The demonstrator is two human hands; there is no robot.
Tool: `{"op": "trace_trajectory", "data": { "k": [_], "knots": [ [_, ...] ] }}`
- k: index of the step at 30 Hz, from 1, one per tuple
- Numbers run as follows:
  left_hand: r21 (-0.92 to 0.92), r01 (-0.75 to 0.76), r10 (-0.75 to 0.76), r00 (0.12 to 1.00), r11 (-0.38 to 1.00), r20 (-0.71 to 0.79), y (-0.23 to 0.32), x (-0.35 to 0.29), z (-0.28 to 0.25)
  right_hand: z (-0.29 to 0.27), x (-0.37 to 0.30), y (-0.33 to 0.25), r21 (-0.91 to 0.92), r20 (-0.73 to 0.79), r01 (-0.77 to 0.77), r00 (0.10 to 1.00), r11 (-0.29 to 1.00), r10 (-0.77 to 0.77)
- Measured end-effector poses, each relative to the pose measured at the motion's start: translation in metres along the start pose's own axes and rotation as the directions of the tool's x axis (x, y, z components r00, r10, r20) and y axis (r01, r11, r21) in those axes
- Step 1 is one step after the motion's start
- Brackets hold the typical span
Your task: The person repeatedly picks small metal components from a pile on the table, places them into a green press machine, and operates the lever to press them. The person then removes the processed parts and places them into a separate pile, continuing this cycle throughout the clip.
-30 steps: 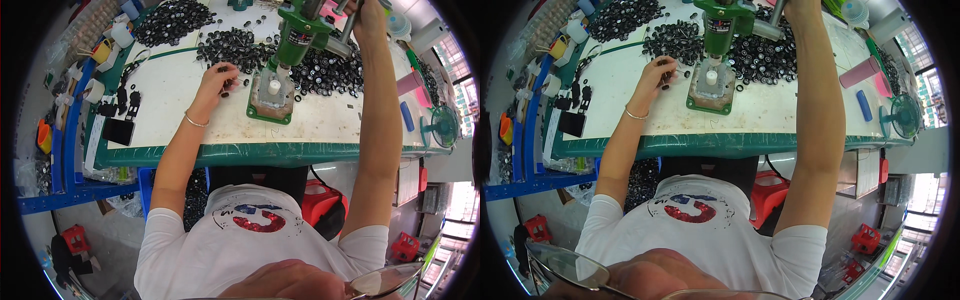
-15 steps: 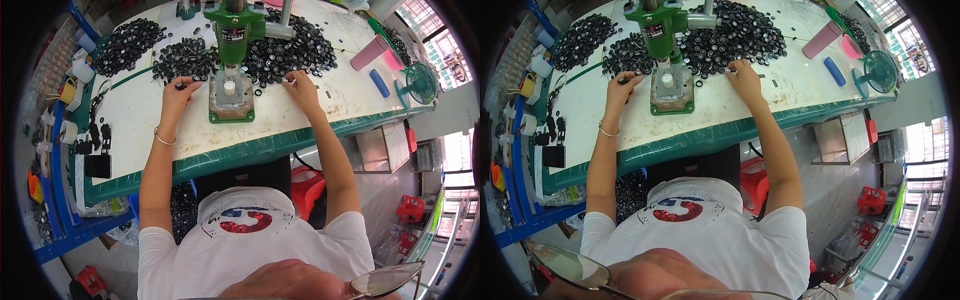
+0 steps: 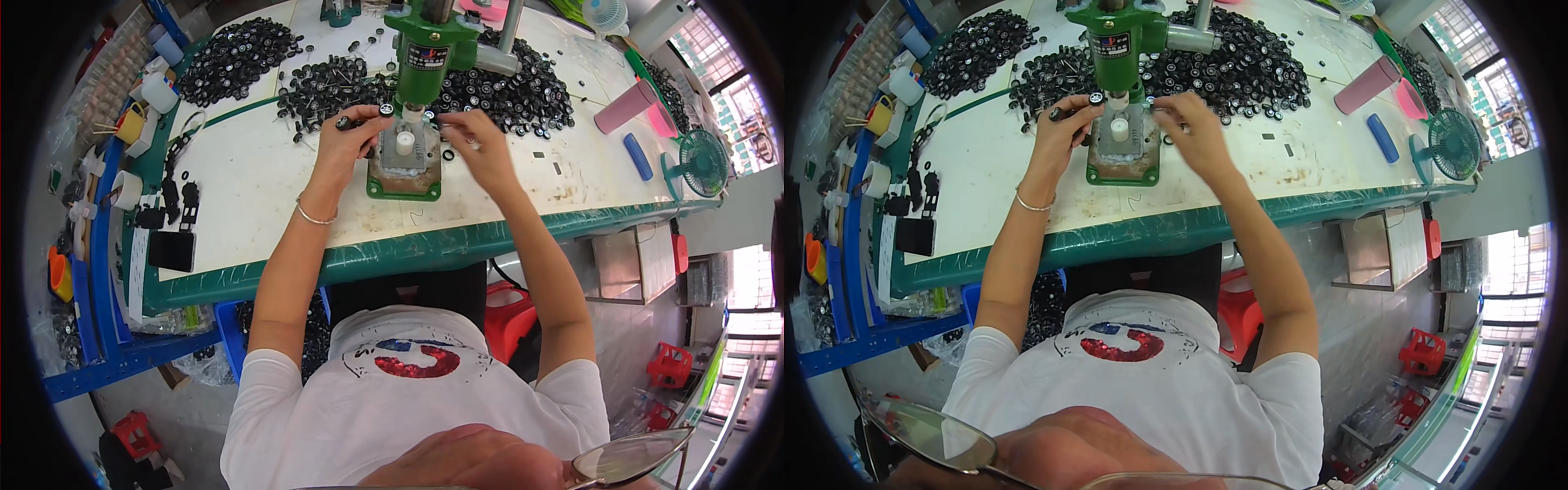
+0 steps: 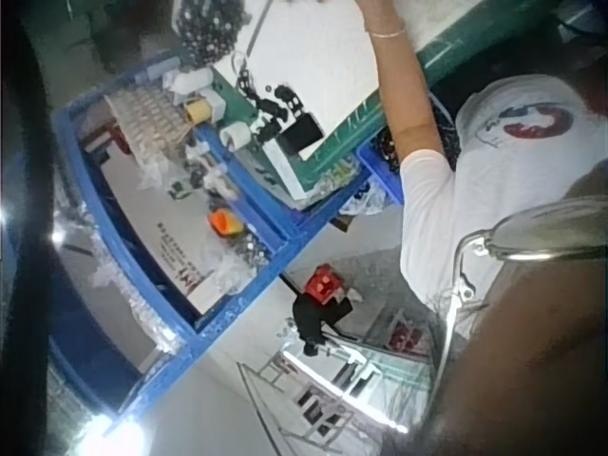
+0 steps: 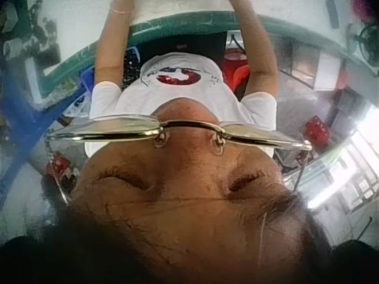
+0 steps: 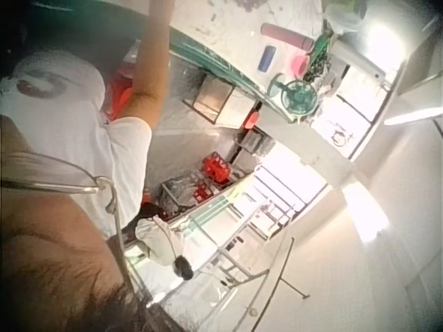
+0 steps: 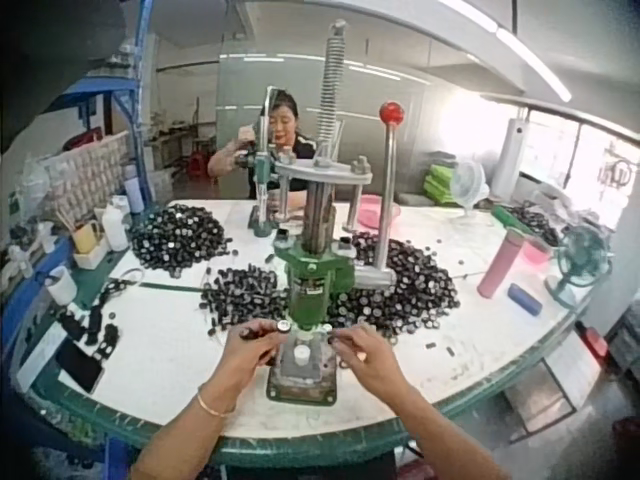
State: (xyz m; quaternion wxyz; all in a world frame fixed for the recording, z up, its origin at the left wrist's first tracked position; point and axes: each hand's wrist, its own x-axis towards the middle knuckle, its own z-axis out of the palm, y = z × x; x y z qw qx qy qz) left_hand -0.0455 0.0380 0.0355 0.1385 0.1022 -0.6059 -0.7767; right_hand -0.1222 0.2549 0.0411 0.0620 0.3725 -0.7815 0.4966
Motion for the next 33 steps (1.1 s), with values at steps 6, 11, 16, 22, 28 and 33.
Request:
{"op": "trace_trajectory", "data": {
  "k": [6,11,16,22,28,33],
  "knots": [
    [0.012,-0.054,0.054,0.998,0.998,-0.036,-0.009,-0.006,-0.005,0.030,0.005,-0.022,0.017,0.144,-0.009,0.990,1.000,0.007],
    [0.090,-0.140,0.143,0.989,0.986,-0.027,-0.015,-0.007,-0.003,0.028,0.003,-0.023,0.020,0.166,-0.019,0.986,1.000,0.016],
    [0.091,-0.124,0.126,0.992,0.988,-0.018,-0.011,-0.012,-0.001,0.032,0.003,-0.020,0.088,0.122,-0.114,0.987,0.990,0.102],
    [0.075,-0.124,0.126,0.992,0.989,-0.022,-0.010,-0.012,-0.001,0.039,0.025,-0.014,0.128,0.183,-0.378,0.918,0.917,0.353],
    [0.094,-0.133,0.134,0.991,0.987,-0.002,-0.011,-0.013,0.001,0.041,0.029,-0.009,0.325,0.270,-0.486,0.870,0.811,0.413],
    [0.160,-0.194,0.184,0.980,0.968,0.077,-0.005,-0.014,0.010,0.037,0.026,0.001,0.649,0.259,-0.542,0.817,0.533,0.515]
  ]
}}
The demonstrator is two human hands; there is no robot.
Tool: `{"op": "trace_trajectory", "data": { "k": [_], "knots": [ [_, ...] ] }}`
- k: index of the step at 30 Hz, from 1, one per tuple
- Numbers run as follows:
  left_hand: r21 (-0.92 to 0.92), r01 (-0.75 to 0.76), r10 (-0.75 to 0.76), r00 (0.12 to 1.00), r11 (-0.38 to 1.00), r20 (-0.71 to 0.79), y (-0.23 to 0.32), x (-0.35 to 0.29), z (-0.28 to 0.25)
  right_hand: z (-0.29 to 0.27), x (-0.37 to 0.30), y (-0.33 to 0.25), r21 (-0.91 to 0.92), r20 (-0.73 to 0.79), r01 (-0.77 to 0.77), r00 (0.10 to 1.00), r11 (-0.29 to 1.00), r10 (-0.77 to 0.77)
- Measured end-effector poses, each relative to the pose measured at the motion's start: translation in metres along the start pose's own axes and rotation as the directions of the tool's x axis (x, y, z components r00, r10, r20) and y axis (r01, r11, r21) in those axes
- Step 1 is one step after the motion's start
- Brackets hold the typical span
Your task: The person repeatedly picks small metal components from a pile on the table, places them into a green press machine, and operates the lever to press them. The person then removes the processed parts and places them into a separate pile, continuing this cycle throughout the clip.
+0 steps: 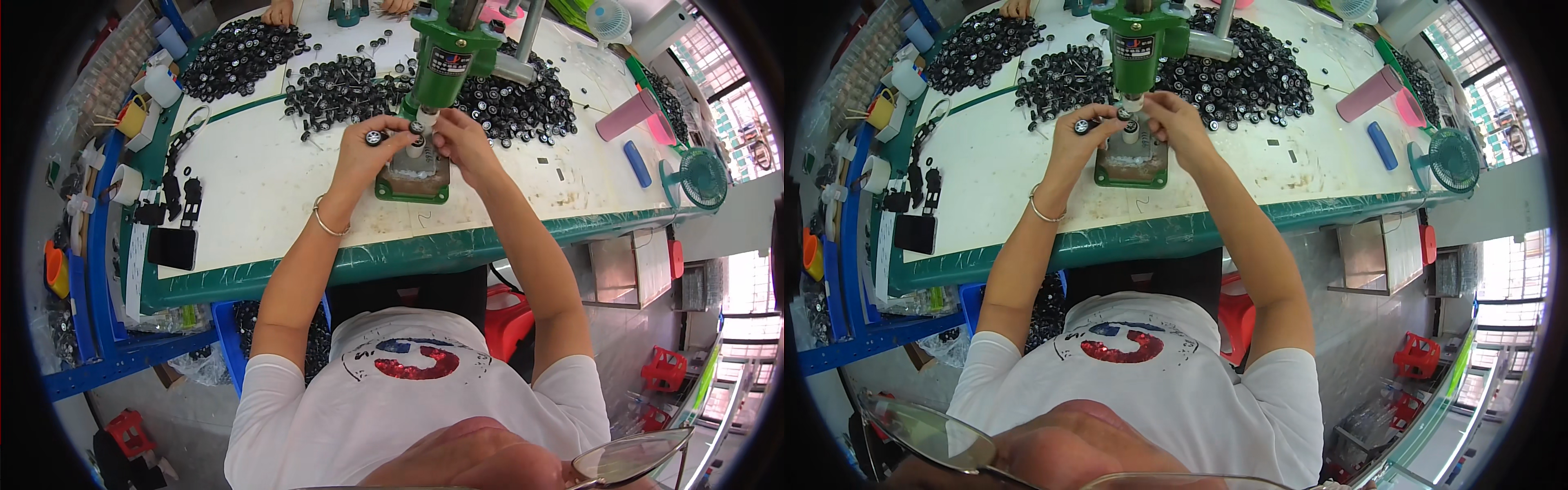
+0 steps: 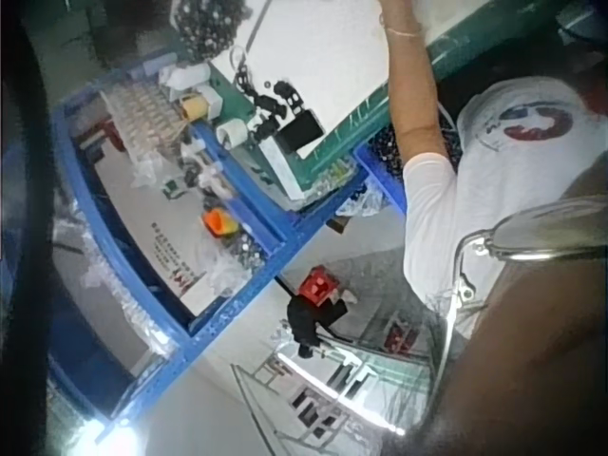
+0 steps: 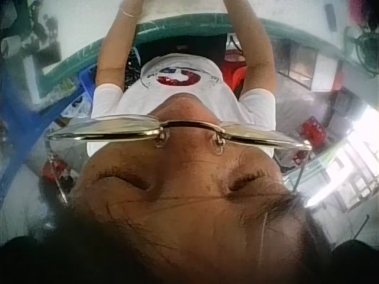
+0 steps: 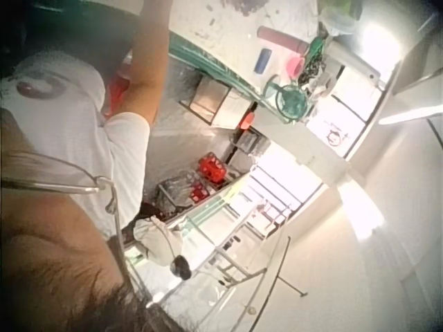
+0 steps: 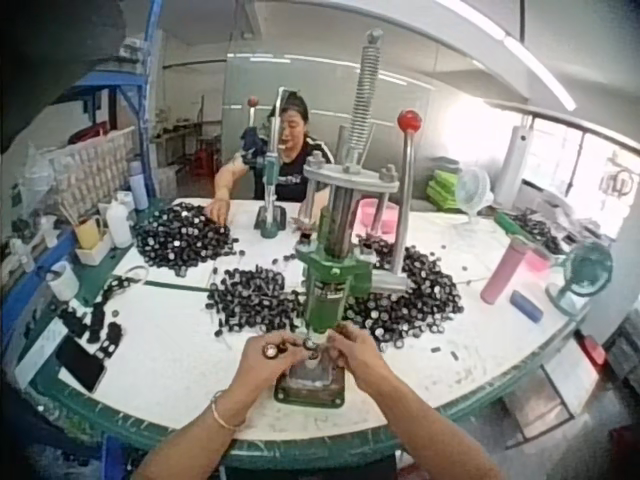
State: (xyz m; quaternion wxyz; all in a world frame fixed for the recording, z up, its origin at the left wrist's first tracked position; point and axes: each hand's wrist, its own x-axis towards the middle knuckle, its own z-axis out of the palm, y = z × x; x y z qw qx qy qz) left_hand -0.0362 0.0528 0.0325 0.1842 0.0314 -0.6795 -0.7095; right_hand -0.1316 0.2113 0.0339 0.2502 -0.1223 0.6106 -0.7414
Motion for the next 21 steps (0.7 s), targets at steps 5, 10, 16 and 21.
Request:
{"op": "trace_trajectory", "data": {
  "k": [5,10,16,21],
  "knots": [
    [0.027,-0.056,0.054,0.996,0.998,0.073,0.008,0.008,0.006,-0.033,0.008,-0.035,0.093,-0.126,0.171,0.979,0.981,-0.158],
    [-0.104,0.009,-0.004,0.999,0.995,0.046,0.002,0.012,0.014,-0.037,0.017,-0.123,0.086,-0.082,0.404,0.914,0.911,-0.397],
    [-0.168,0.034,-0.023,0.998,0.985,0.067,0.002,0.015,0.011,0.019,0.035,-0.237,0.139,-0.122,0.407,0.912,0.903,-0.392],
    [-0.138,0.029,-0.017,0.996,0.990,0.084,-0.001,0.016,0.009,0.007,0.062,-0.242,0.054,-0.139,0.526,0.846,0.849,-0.515]
  ]
}}
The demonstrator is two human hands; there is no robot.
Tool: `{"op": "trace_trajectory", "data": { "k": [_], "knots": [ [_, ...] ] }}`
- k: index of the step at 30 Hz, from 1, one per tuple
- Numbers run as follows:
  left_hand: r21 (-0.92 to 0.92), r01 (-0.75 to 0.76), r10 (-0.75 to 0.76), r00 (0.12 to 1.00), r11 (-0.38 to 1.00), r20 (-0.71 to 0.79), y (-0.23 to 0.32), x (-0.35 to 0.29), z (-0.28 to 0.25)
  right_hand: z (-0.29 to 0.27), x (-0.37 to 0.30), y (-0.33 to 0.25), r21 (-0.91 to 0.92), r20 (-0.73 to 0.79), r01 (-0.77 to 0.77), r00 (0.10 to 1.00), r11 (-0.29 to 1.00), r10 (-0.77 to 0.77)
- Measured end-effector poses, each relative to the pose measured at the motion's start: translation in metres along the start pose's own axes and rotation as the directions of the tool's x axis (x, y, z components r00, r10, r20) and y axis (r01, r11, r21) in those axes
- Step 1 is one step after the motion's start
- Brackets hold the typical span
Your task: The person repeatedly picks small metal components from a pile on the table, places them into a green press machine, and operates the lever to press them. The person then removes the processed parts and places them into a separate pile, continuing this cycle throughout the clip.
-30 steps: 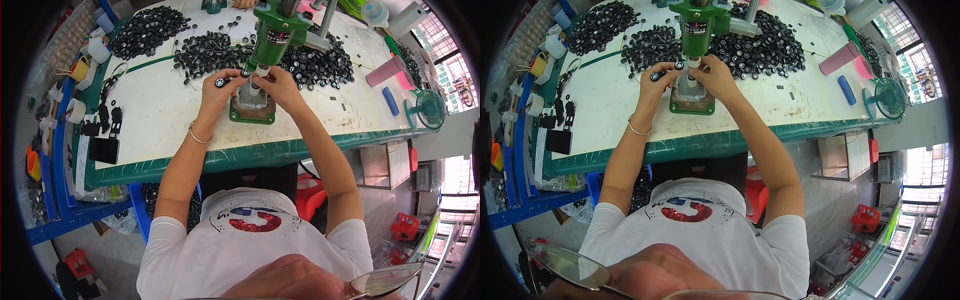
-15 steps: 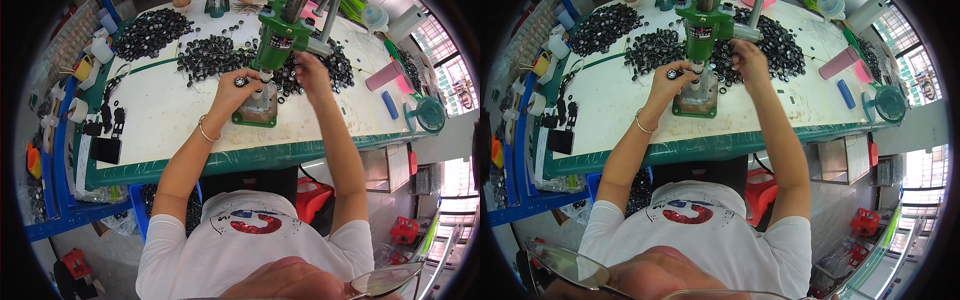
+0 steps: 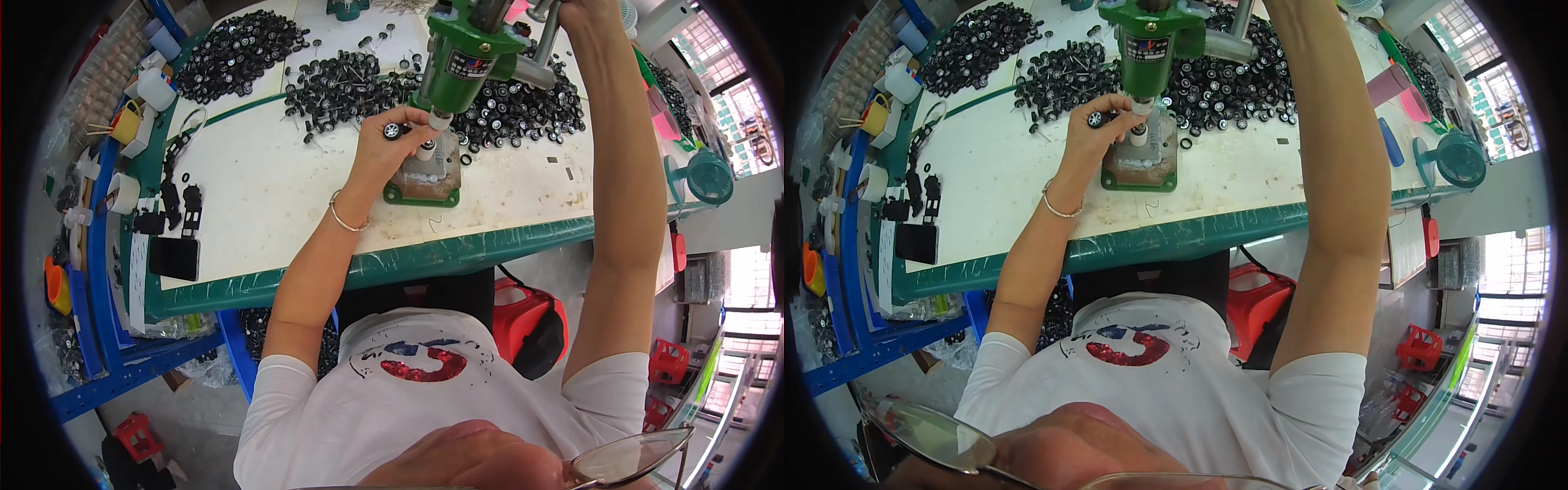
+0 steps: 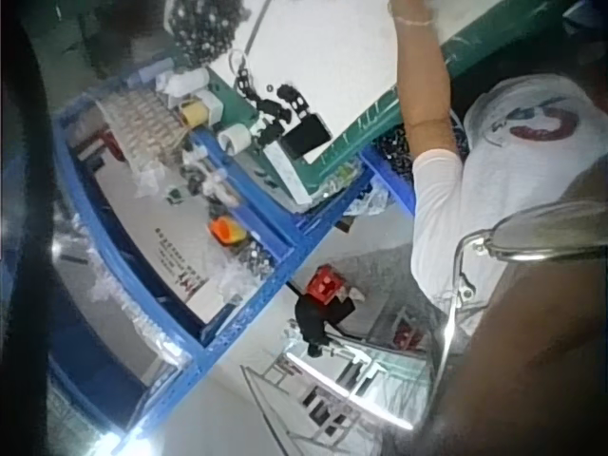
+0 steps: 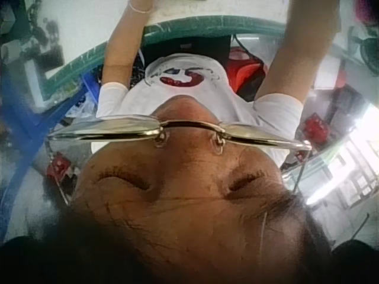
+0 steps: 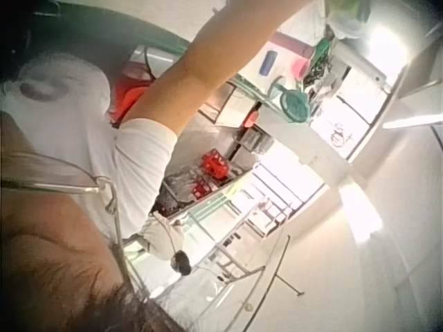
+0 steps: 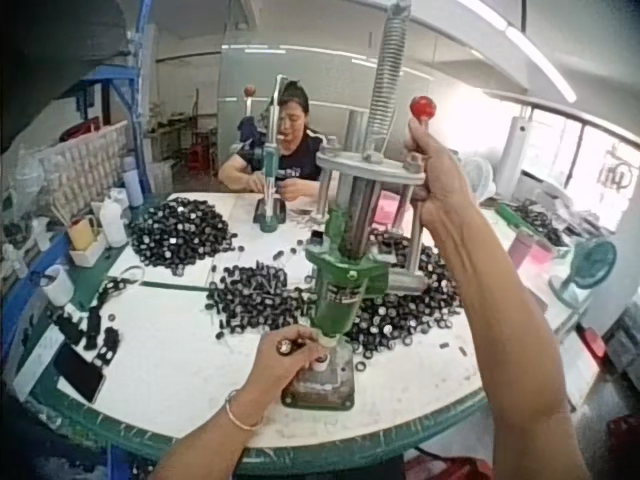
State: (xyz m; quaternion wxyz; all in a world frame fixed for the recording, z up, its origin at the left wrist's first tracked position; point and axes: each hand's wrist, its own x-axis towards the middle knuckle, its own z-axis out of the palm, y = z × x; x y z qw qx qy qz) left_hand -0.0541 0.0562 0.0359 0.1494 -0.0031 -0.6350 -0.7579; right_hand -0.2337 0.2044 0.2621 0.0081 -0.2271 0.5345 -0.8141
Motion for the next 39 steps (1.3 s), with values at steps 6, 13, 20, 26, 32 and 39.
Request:
{"op": "trace_trajectory", "data": {
  "k": [6,13,20,26,32,39],
  "knots": [
    [0.047,-0.032,0.032,0.999,0.998,0.003,-0.002,-0.001,-0.003,0.019,-0.041,-0.012,-0.082,-0.046,0.193,0.979,0.978,-0.197],
    [0.103,-0.024,0.025,1.000,0.994,-0.007,-0.004,-0.003,-0.004,0.033,-0.115,-0.011,0.035,0.109,0.641,0.760,0.767,-0.641],
    [0.110,0.009,-0.006,1.000,0.994,-0.022,-0.004,-0.004,-0.004,0.028,-0.123,-0.013,0.077,0.216,0.679,0.703,0.730,-0.677],
    [0.090,0.001,-0.001,1.000,0.996,-0.002,-0.004,-0.004,-0.002,0.027,-0.088,-0.020,-0.012,0.169,0.479,0.866,0.878,-0.470],
    [0.131,-0.109,0.104,0.993,0.985,0.049,-0.010,0.000,-0.002,0.021,-0.057,-0.014,0.031,0.104,0.275,0.955,0.961,-0.277],
    [0.170,-0.122,0.114,0.992,0.978,0.055,-0.007,0.000,-0.003,0.015,-0.047,-0.009,0.047,0.112,0.246,0.962,0.968,-0.250]
  ]
}}
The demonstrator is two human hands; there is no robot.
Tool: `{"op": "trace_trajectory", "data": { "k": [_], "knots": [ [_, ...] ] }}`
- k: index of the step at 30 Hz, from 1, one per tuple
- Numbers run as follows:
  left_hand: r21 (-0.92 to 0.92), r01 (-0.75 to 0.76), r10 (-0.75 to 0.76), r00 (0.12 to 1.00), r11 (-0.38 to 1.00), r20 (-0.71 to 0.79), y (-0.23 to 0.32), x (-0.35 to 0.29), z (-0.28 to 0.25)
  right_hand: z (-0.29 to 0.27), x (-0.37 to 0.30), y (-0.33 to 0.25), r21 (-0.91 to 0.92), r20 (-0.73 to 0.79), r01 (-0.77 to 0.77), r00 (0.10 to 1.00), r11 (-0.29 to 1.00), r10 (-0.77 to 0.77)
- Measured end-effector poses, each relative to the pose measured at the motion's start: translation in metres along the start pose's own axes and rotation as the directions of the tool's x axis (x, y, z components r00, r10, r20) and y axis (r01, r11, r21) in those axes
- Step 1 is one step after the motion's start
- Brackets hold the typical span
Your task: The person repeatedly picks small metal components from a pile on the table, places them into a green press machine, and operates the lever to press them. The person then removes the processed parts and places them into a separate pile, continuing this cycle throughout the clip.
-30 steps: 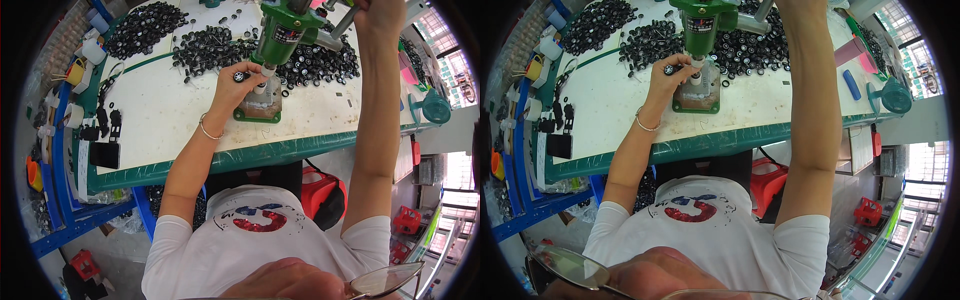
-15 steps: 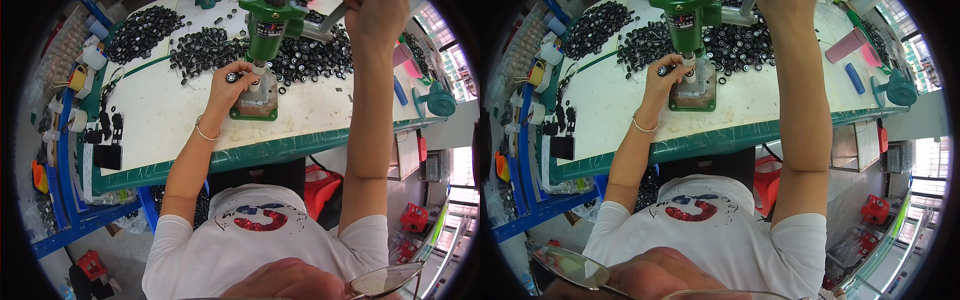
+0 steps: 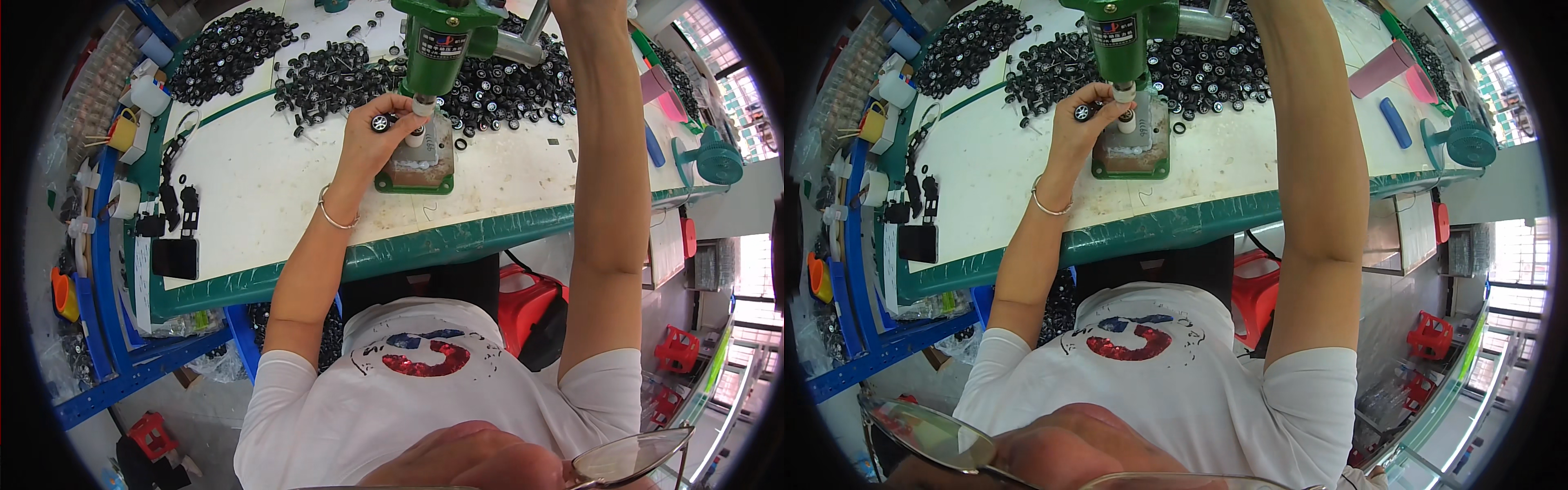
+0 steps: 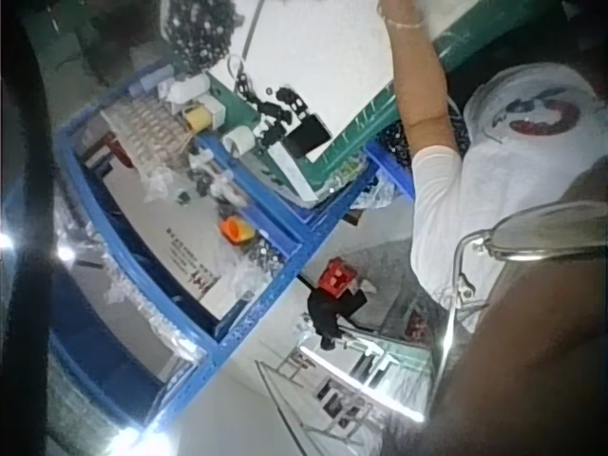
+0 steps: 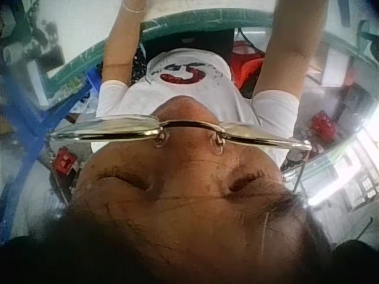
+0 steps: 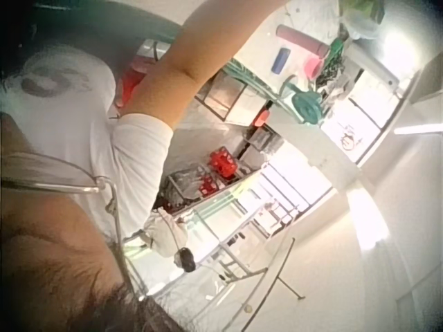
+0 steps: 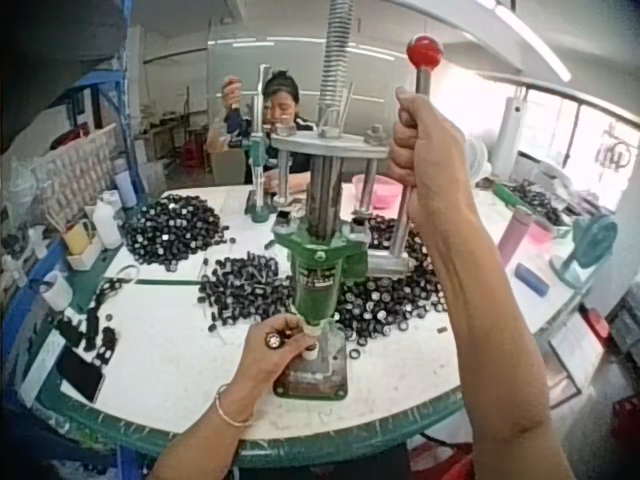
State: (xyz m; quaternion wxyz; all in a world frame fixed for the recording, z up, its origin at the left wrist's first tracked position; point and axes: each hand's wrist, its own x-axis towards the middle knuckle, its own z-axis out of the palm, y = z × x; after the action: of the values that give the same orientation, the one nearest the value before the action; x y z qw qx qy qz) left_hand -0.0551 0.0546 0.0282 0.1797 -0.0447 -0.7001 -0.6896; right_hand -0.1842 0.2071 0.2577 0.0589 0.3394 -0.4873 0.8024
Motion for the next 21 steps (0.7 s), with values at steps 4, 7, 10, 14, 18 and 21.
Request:
{"op": "trace_trajectory", "data": {
  "k": [4,7,10,14,18,21],
  "knots": [
    [-0.016,-0.011,0.011,1.000,1.000,-0.015,-0.004,0.001,0.000,0.003,-0.008,-0.004,-0.048,-0.005,0.098,0.995,0.994,-0.098],
    [-0.022,-0.004,0.004,0.999,1.000,-0.032,-0.001,0.000,0.001,0.008,-0.017,-0.008,-0.057,-0.001,0.141,0.990,0.988,-0.141],
    [-0.001,0.013,-0.013,0.999,1.000,-0.036,0.000,-0.002,0.001,-0.014,-0.014,0.005,0.247,0.172,-0.019,0.985,0.969,-0.025],
    [0.036,-0.012,0.013,0.999,0.999,-0.046,0.000,-0.003,0.000,0.010,-0.039,-0.011,0.086,0.058,0.235,0.969,0.968,-0.240],
    [0.062,-0.018,0.021,0.999,0.998,-0.047,-0.001,-0.003,0.001,0.017,-0.060,-0.013,0.084,0.006,0.377,0.925,0.922,-0.379],
    [0.059,-0.009,0.012,0.998,0.998,-0.054,0.000,-0.006,0.001,0.014,-0.076,-0.014,-0.039,0.148,0.559,0.823,0.828,-0.548]
  ]
}}
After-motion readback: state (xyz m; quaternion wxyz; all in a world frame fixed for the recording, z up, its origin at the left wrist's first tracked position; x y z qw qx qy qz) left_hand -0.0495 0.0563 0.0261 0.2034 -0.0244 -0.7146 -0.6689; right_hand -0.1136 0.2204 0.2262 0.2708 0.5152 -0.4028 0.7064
